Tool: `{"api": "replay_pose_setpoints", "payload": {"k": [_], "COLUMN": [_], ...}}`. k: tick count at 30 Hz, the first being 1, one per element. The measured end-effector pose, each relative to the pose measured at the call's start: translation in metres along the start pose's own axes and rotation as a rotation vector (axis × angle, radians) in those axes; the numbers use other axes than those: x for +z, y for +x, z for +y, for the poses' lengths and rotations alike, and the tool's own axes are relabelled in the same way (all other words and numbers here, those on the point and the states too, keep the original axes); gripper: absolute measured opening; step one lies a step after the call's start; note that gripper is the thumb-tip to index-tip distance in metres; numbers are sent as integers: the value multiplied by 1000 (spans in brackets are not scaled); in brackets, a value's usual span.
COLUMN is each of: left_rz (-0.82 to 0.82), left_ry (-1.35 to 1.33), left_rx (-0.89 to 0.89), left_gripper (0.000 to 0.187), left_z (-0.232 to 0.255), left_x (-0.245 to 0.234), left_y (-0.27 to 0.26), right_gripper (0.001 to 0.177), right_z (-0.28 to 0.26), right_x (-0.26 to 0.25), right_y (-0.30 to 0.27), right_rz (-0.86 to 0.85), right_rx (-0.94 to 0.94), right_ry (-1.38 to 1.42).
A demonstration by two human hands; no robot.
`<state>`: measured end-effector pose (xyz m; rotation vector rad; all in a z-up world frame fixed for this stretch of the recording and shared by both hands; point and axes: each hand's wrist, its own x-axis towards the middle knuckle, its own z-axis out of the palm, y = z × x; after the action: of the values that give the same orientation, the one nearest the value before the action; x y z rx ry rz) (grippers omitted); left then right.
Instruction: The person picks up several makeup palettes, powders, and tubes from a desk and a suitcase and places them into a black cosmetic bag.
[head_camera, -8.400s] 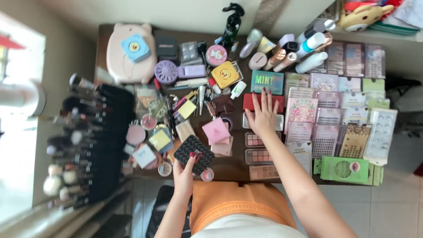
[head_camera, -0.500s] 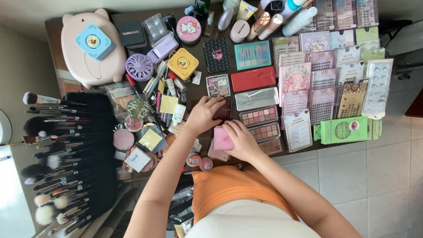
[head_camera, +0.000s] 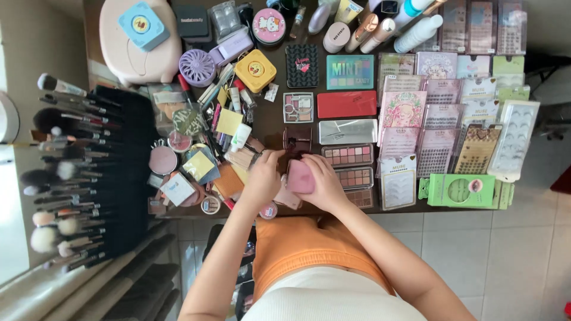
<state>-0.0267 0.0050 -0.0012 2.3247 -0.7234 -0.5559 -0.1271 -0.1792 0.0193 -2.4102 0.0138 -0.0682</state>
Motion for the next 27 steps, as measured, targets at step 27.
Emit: {"api": "replay_pose_setpoints", "payload": {"k": [27], "left_rz": [29], "left_ry": [784], "left_rx": [134], "left_gripper": [99], "left_z": [61], "left_x": [84], "left_y": [15], "right_gripper": [54], "right_z": [72], "right_x": [-117], "right_y": [-99], "right_rz": [-154], "right_rx": [846], "right_ry": [1355]}}
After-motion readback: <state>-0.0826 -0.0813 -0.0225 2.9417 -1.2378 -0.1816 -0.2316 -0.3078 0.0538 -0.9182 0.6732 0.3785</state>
